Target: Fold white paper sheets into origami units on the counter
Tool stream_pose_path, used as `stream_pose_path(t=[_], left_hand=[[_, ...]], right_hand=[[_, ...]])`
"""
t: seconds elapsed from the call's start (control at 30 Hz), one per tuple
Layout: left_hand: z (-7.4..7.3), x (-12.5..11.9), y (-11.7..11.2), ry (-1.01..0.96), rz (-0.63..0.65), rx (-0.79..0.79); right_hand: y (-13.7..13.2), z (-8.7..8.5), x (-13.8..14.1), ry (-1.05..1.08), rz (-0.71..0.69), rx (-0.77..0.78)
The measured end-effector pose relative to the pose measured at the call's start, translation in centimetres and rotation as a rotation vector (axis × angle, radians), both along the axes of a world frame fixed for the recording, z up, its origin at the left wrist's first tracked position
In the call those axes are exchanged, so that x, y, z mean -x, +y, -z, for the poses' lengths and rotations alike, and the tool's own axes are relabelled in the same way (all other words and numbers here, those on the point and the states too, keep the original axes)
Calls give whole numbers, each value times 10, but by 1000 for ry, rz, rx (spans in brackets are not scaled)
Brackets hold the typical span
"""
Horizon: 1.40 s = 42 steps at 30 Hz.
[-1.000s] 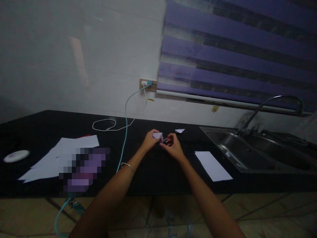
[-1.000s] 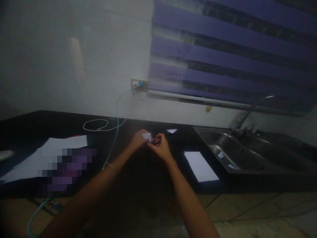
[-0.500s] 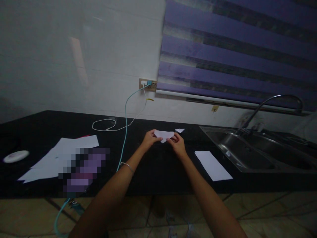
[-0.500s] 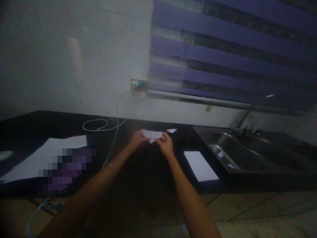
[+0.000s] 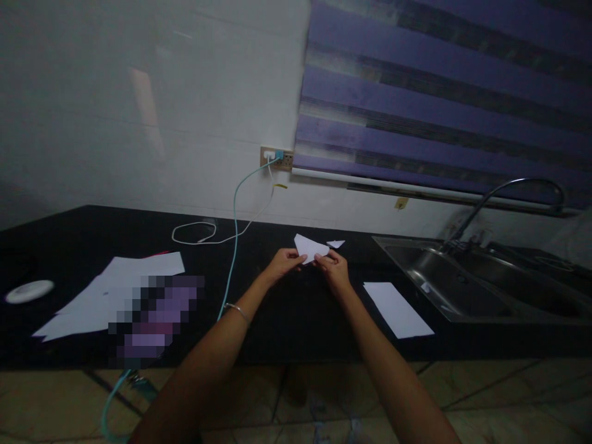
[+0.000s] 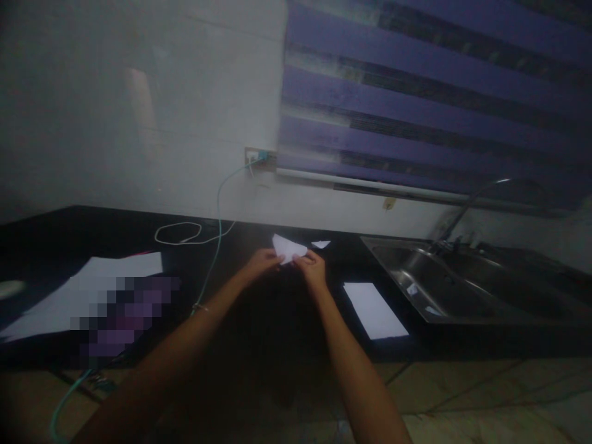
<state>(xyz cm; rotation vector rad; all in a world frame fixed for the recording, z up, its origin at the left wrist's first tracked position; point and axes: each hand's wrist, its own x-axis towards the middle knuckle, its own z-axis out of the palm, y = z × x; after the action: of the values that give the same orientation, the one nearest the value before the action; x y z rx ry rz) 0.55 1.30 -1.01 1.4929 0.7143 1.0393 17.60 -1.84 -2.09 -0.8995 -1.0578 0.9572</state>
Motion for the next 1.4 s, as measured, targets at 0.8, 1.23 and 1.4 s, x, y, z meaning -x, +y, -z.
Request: stream_pose_path(t=[0.8, 1.23, 1.4], left_hand=[[-4, 8, 1, 100, 23, -110], [5, 4, 1, -89, 78, 192], [6, 1, 1, -199, 180, 225]], right_hand=[[1, -1, -4, -68, 37, -8], [-13, -7, 9, -533, -42, -133], [-15, -10, 11, -437, -154, -88]])
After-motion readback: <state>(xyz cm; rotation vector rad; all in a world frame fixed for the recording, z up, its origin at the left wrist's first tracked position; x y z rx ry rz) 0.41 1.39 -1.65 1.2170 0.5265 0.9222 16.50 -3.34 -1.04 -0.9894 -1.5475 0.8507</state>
